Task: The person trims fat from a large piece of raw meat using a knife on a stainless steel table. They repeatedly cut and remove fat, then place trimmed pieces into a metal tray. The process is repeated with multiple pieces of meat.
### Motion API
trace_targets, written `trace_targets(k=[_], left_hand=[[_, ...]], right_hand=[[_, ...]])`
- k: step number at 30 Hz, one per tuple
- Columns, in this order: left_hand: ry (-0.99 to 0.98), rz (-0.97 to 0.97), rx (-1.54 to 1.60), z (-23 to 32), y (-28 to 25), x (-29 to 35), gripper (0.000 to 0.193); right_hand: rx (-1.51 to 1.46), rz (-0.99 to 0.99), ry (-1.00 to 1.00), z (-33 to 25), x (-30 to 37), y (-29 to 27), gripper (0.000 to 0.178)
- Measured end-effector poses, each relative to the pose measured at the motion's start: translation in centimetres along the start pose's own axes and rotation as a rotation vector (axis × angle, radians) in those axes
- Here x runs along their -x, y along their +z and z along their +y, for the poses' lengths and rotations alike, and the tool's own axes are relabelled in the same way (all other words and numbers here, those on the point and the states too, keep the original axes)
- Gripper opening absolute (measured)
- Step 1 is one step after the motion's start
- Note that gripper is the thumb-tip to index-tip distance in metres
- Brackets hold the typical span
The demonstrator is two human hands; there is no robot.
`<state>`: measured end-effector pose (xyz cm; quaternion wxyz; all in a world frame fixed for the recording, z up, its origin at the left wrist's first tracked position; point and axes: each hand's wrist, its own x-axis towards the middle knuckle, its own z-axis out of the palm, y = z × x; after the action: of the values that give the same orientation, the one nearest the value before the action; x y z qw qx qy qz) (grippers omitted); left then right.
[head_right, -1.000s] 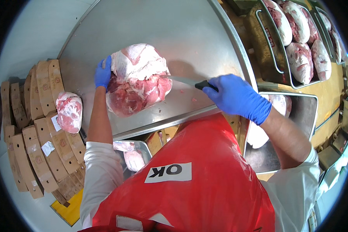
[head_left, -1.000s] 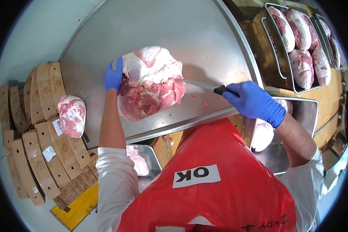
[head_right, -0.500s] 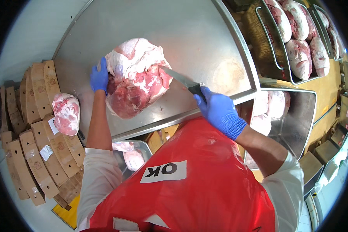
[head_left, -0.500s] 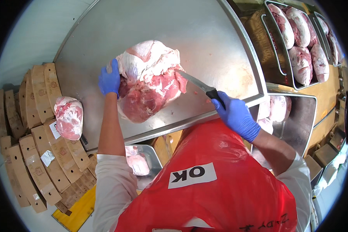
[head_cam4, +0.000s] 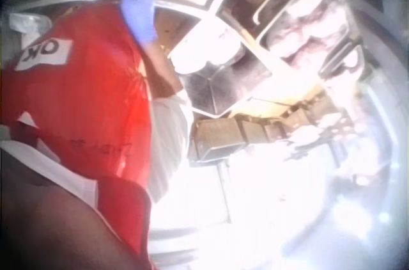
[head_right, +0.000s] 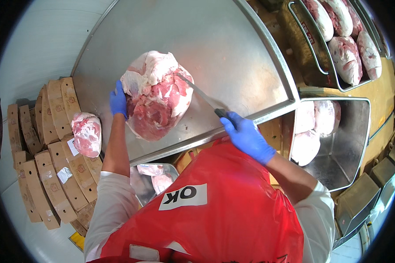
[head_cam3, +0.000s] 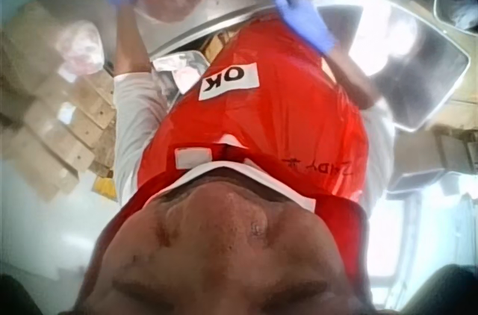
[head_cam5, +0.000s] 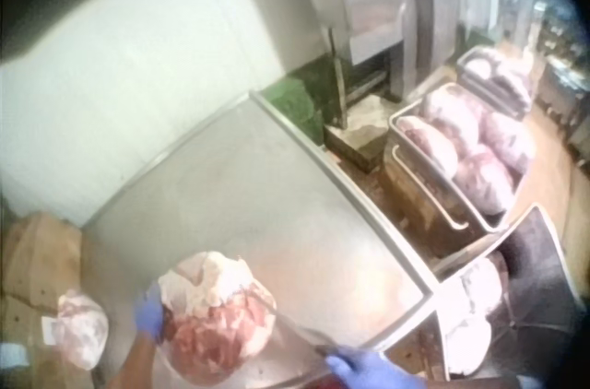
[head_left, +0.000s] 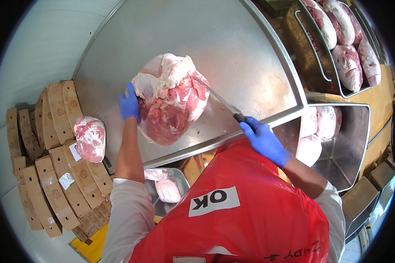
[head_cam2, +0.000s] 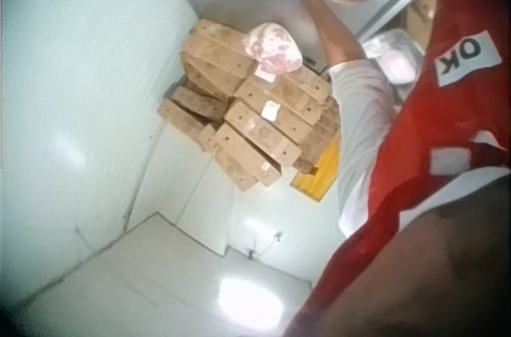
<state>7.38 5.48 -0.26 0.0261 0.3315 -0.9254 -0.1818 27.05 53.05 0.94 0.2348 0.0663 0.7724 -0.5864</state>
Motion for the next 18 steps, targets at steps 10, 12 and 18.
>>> trace_targets(k=[10, 12, 18], left_hand=[[0.142, -0.02, 0.052, -1.1, 0.5, -1.4, 0.093], [0.154, -0.045, 0.063, -0.2, 0.9, -1.4, 0.093], [0.175, -0.104, 0.061, 1.8, 0.0, -0.8, 0.091]], right_hand=[[0.384, -0.003, -0.152, -6.5, 0.7, -9.0, 0.05], [0.389, -0.069, -0.153, -7.0, -0.4, -9.5, 0.044], [0.426, -0.232, -0.166, -9.1, -3.5, -11.1, 0.037]])
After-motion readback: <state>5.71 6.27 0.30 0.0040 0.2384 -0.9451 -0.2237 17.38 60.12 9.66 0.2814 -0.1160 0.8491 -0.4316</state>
